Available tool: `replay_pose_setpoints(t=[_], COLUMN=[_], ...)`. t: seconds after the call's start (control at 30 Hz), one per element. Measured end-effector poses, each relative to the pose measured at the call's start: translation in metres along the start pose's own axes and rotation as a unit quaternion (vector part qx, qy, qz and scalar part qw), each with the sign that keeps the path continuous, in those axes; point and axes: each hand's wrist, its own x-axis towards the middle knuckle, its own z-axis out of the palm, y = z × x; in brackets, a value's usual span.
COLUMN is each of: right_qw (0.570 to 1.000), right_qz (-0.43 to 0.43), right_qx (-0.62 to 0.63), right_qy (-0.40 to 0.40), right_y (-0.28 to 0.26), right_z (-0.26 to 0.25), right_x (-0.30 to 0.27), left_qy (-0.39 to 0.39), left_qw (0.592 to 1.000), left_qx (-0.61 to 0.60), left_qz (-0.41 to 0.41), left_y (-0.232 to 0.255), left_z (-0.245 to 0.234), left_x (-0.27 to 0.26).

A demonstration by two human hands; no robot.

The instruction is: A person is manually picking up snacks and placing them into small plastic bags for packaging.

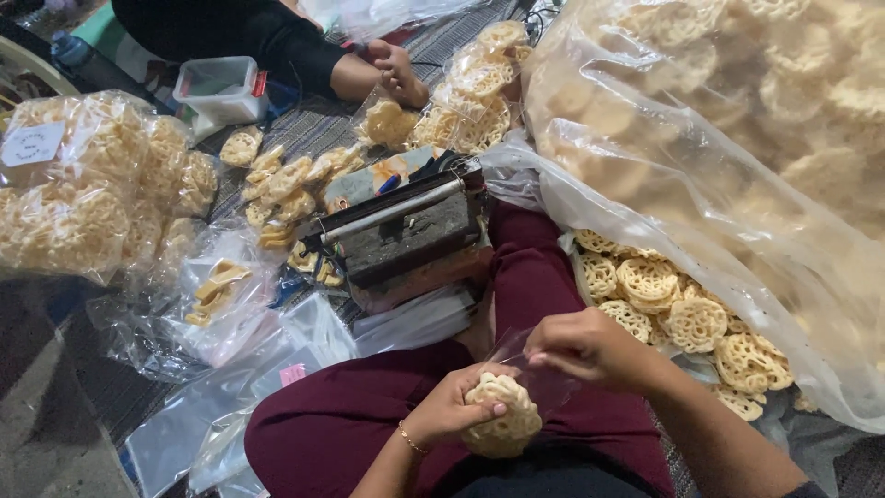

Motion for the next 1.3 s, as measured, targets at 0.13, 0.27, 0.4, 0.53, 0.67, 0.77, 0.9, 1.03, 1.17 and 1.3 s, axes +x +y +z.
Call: replay_pose_setpoints(t=[0.13, 0.27, 0.4, 0.53, 0.67, 0.77, 0.9, 1.03, 1.17, 1.3], right_qw=[0.994, 0.953, 0.881, 0.878, 0.857, 0.862, 0.856, 0.864, 0.908, 0.978], right_qz=[0.037, 0.077, 0.041, 0.228, 0.169, 0.171, 0.180, 0.174, 0.188, 0.108], right_qx=[0.027, 0.034, -0.101, -0.210, -0.218, -0.219, -0.227, -0.219, -0.150, -0.039], right_qy=[0.094, 0.290, 0.461, 0.365, 0.435, 0.424, 0.428, 0.420, 0.342, 0.173], right_y=[0.006, 0.014, 0.022, -0.005, 0.000, 0.003, 0.003, -0.002, 0.001, 0.002], right_z=[-0.001, -0.015, -0.044, -0.078, -0.080, -0.079, -0.075, -0.070, -0.052, -0.018], right_x=[-0.022, -0.052, -0.076, -0.057, -0.064, -0.064, -0.062, -0.060, -0.063, -0.052], left_qy=[-0.002, -0.028, -0.018, 0.040, 0.076, 0.082, 0.074, 0.050, 0.009, -0.007], left_qw=[0.999, 0.996, 0.991, 0.991, 0.984, 0.979, 0.974, 0.979, 0.972, 0.971], left_qx=[-0.044, -0.075, -0.080, -0.065, -0.138, -0.169, -0.189, -0.188, -0.217, -0.220], left_qz=[-0.027, -0.046, -0.103, -0.107, -0.078, -0.075, -0.098, -0.069, -0.087, -0.091], left_y=[0.004, 0.005, 0.013, 0.016, 0.022, 0.020, 0.018, 0.010, 0.009, 0.008], left_z=[0.004, -0.006, -0.011, -0.017, -0.019, -0.018, -0.011, -0.002, 0.005, 0.011], left_x=[0.000, -0.005, -0.011, -0.014, -0.016, -0.015, -0.013, -0.015, -0.020, -0.017])
